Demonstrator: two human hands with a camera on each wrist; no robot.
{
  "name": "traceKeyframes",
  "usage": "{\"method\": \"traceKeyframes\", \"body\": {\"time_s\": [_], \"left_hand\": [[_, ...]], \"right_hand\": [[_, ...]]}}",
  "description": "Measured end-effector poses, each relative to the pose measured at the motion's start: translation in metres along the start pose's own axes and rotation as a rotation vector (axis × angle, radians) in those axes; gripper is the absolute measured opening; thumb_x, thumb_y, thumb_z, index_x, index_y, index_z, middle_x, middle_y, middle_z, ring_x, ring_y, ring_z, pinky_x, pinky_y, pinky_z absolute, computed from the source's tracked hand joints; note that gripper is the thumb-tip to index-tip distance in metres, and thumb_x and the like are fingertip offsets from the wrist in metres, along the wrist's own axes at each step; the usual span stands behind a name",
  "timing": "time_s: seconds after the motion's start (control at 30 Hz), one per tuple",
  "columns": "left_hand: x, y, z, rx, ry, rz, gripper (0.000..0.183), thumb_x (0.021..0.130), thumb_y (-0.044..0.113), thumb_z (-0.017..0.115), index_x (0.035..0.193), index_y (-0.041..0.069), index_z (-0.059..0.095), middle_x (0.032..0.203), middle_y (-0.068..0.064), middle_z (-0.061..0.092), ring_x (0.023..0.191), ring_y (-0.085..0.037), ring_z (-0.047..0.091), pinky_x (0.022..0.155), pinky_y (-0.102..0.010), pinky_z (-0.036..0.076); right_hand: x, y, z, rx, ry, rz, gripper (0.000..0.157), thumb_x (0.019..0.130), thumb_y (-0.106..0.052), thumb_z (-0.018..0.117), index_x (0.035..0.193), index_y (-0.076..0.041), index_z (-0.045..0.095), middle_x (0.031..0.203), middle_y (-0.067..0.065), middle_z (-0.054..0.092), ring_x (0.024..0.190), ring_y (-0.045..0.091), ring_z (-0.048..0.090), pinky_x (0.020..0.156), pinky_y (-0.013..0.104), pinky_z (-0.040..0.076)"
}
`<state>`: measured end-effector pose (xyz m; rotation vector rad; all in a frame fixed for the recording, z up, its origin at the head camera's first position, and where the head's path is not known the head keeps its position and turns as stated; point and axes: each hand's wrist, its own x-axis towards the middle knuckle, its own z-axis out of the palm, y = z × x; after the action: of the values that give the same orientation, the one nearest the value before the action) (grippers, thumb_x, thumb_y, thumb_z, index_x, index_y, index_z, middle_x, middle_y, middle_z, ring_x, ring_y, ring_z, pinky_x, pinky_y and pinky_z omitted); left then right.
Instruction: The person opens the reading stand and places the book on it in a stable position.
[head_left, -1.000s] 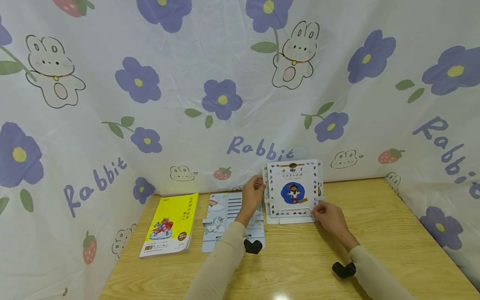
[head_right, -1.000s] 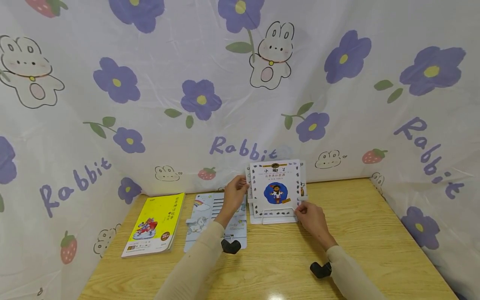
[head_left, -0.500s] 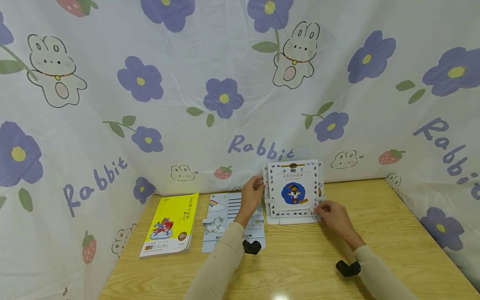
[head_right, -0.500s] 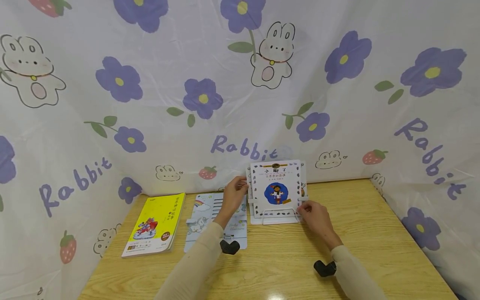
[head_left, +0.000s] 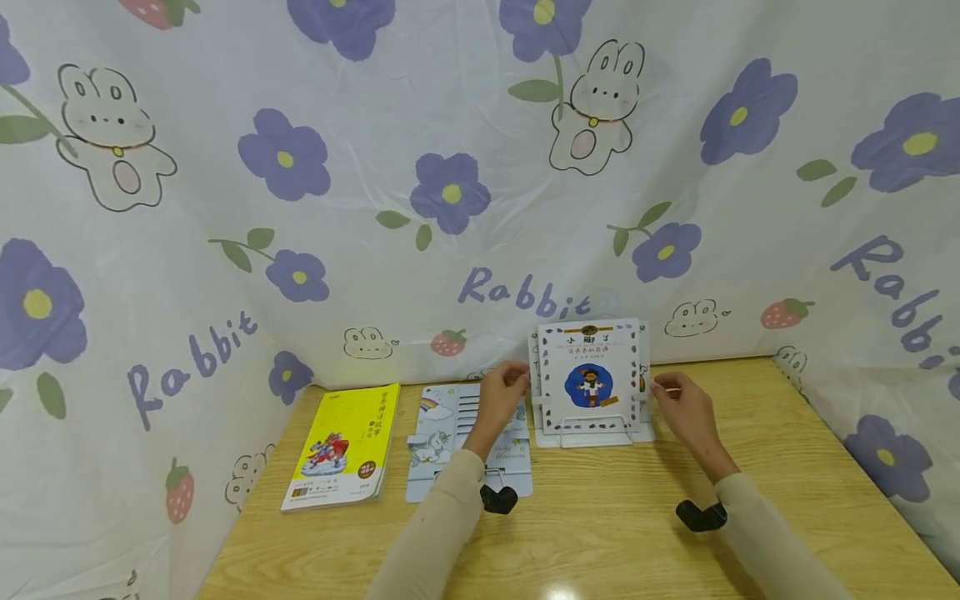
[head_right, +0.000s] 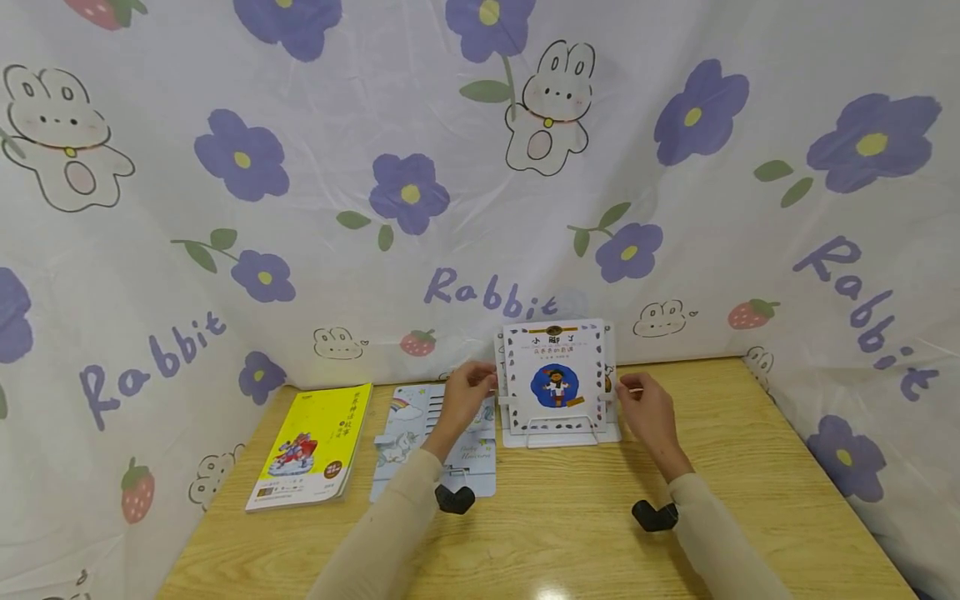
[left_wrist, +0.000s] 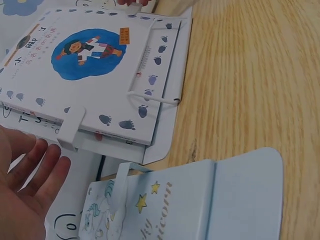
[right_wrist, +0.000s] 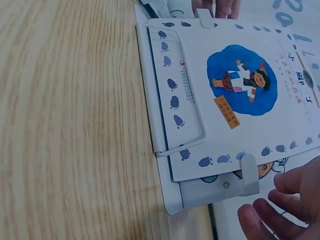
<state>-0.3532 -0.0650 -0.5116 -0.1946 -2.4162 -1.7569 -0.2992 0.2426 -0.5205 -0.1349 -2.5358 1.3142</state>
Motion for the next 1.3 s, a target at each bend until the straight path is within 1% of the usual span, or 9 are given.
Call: {"method": "traceKeyframes", "body": {"time_s": [0.07, 0.13, 0.2, 0.37, 0.43, 0.7, 1.0, 1.17, 1.3], "left_hand": [[-0.001, -0.002, 0.001, 0.009, -0.008, 0.006, 0.017, 0.103, 0.004, 0.067, 0.118, 0.0, 0.073, 0.111, -0.017, 0.075, 0.097, -0.023, 0.072, 0.085, -0.031, 0.064], [-0.003, -0.003, 0.002, 0.028, -0.011, 0.014, 0.017, 0.101, 0.002, 0.067, 0.118, 0.0, 0.073, 0.111, -0.017, 0.075, 0.097, -0.023, 0.071, 0.084, -0.03, 0.063], [-0.004, -0.004, 0.005, 0.05, -0.005, 0.02, 0.018, 0.1, 0.0, 0.068, 0.117, 0.0, 0.073, 0.11, -0.017, 0.075, 0.098, -0.024, 0.071, 0.083, -0.029, 0.063], [-0.005, -0.005, 0.011, 0.095, 0.022, 0.021, 0.019, 0.099, -0.001, 0.07, 0.118, 0.002, 0.074, 0.108, -0.014, 0.075, 0.1, -0.024, 0.072, 0.083, -0.027, 0.063], [-0.005, -0.005, 0.012, 0.105, 0.033, 0.025, 0.019, 0.099, -0.001, 0.071, 0.117, 0.002, 0.074, 0.107, -0.013, 0.075, 0.099, -0.023, 0.072, 0.082, -0.027, 0.063], [-0.005, -0.002, 0.016, 0.125, 0.07, 0.052, 0.019, 0.096, -0.002, 0.073, 0.114, 0.004, 0.076, 0.101, -0.011, 0.076, 0.094, -0.021, 0.073, 0.078, -0.026, 0.063], [-0.002, 0.003, 0.028, 0.132, 0.071, 0.0, 0.02, 0.097, -0.001, 0.073, 0.116, 0.007, 0.075, 0.103, -0.007, 0.075, 0.096, -0.018, 0.072, 0.081, -0.025, 0.062], [0.001, 0.007, 0.035, 0.145, 0.076, 0.026, 0.019, 0.097, -0.003, 0.072, 0.114, 0.005, 0.075, 0.101, -0.01, 0.077, 0.095, -0.019, 0.073, 0.081, -0.025, 0.062], [0.003, 0.009, 0.039, 0.156, 0.077, 0.052, 0.02, 0.097, -0.004, 0.071, 0.115, 0.004, 0.076, 0.102, -0.011, 0.077, 0.095, -0.021, 0.073, 0.082, -0.027, 0.062]], "right_hand": [[0.003, 0.001, 0.002, -0.001, -0.013, -0.005, 0.037, 0.111, -0.022, 0.057, 0.136, 0.005, 0.062, 0.133, 0.031, 0.067, 0.119, 0.046, 0.067, 0.093, 0.049, 0.061], [0.006, 0.002, 0.003, 0.002, -0.026, -0.008, 0.038, 0.112, -0.022, 0.056, 0.138, 0.006, 0.061, 0.135, 0.031, 0.066, 0.121, 0.047, 0.067, 0.097, 0.054, 0.06], [0.008, 0.003, 0.005, 0.0, -0.037, -0.009, 0.038, 0.112, -0.021, 0.055, 0.137, 0.006, 0.061, 0.133, 0.032, 0.066, 0.119, 0.047, 0.067, 0.093, 0.051, 0.061], [0.013, 0.004, 0.005, 0.006, -0.021, 0.003, 0.032, 0.111, -0.016, 0.056, 0.131, 0.008, 0.064, 0.125, 0.032, 0.069, 0.109, 0.043, 0.071, 0.078, 0.032, 0.063], [0.014, 0.004, 0.005, 0.009, -0.014, 0.012, 0.03, 0.11, -0.014, 0.057, 0.129, 0.009, 0.064, 0.124, 0.032, 0.069, 0.107, 0.042, 0.072, 0.076, 0.028, 0.063], [0.018, 0.005, 0.004, -0.01, -0.012, 0.028, 0.029, 0.11, -0.015, 0.056, 0.126, 0.008, 0.065, 0.121, 0.031, 0.07, 0.103, 0.042, 0.073, 0.073, 0.031, 0.064], [0.023, 0.008, -0.001, -0.015, -0.003, 0.055, 0.031, 0.11, -0.014, 0.056, 0.127, 0.011, 0.064, 0.122, 0.033, 0.068, 0.103, 0.042, 0.072, 0.072, 0.029, 0.064], [0.026, 0.01, -0.005, -0.017, 0.018, 0.068, 0.032, 0.109, -0.014, 0.055, 0.126, 0.011, 0.065, 0.121, 0.034, 0.068, 0.102, 0.042, 0.073, 0.072, 0.029, 0.064], [0.028, 0.012, -0.006, -0.017, 0.035, 0.08, 0.032, 0.109, -0.015, 0.054, 0.126, 0.011, 0.065, 0.12, 0.034, 0.069, 0.101, 0.042, 0.073, 0.069, 0.024, 0.062]]}}
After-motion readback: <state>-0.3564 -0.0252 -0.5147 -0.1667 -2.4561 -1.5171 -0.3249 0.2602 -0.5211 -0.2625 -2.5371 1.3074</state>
